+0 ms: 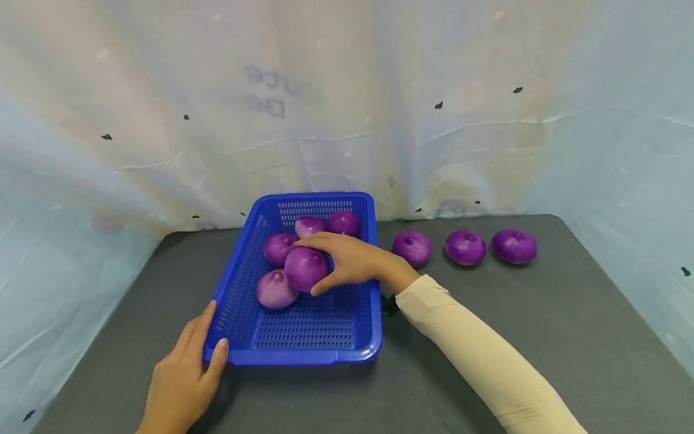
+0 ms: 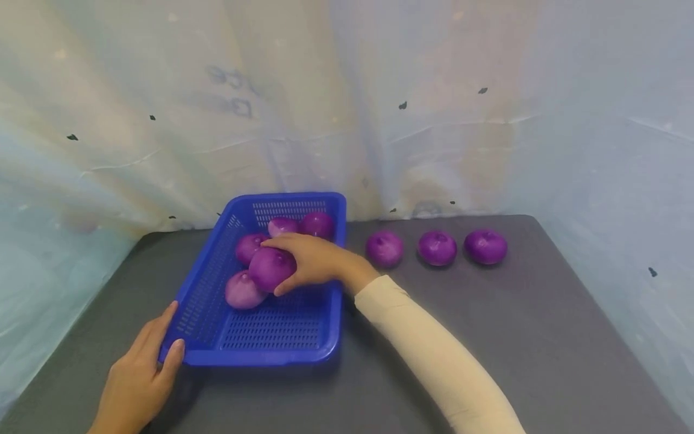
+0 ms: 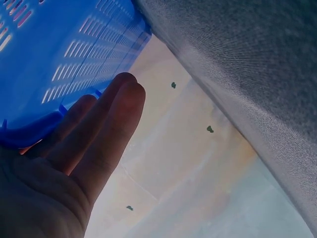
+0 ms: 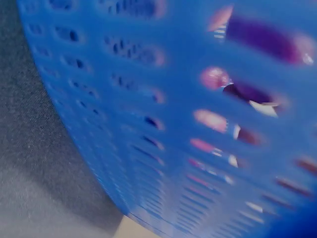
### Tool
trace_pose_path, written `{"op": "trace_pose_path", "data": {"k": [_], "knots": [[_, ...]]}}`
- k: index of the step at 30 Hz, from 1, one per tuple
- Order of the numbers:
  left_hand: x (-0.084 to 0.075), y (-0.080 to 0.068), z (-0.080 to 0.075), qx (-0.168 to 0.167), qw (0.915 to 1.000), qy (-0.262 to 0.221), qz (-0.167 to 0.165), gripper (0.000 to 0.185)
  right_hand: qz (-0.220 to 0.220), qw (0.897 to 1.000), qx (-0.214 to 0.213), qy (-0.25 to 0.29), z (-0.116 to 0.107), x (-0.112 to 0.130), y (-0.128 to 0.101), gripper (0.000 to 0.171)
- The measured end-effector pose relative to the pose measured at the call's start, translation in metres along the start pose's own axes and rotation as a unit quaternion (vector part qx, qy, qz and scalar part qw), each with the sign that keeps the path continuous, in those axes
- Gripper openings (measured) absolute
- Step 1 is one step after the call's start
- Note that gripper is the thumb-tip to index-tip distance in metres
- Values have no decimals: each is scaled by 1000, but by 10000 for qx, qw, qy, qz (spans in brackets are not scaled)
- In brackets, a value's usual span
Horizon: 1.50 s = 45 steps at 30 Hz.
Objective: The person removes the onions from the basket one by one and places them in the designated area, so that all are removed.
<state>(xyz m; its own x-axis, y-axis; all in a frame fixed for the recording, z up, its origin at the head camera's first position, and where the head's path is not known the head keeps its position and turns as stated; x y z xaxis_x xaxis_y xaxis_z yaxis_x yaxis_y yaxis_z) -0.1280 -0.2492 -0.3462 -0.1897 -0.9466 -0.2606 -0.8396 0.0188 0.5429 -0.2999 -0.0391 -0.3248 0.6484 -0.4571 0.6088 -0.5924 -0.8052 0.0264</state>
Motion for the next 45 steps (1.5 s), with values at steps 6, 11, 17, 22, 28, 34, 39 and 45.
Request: {"op": "trace_pose_path", "data": {"k": [6,11,17,22,28,34,39,45], "knots": [[0,-1,-2,-64,10000,5,39,62,-320,9975,-631,-69,-18,19,-29,92],[2,-1,-4,-117,9999,-10,52,62,-289,9951,-944,-11,-26,27,-50,88],[3,-2,-5,-86,10000,-6,14,62,-420,9931,-1087,-128,-26,35,-70,84],[3,-2,-6,-79,10000,-10,3,62,-468,9907,-1226,-354,-25,37,-85,83],[4,-2,-3,-91,10000,-33,21,63,-274,9879,-1425,-539,-22,33,-97,86],[3,-4,2,-41,10000,-63,32,63,-284,9850,-1388,-984,-14,33,-99,85],[1,-2,3,-20,10000,-55,39,62,-292,9816,-1400,-1268,-15,34,-102,86],[1,-2,-1,0,10000,5,14,62,-350,9796,-1383,-1413,-13,36,-108,88]]}}
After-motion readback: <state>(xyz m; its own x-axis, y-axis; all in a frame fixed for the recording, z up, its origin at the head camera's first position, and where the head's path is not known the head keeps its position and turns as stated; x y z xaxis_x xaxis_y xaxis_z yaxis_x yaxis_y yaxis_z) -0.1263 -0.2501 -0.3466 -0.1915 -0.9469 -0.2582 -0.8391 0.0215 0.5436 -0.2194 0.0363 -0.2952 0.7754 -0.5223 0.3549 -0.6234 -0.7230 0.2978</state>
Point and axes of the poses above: each hand's wrist, its own y-axis towards the middle knuckle, its own z-axis out of the palm, x = y × z, the point moved 9 cm from there along y, towards the middle knuckle, and after that the axes turned 4 degrees about y, right-handed, at the moved point
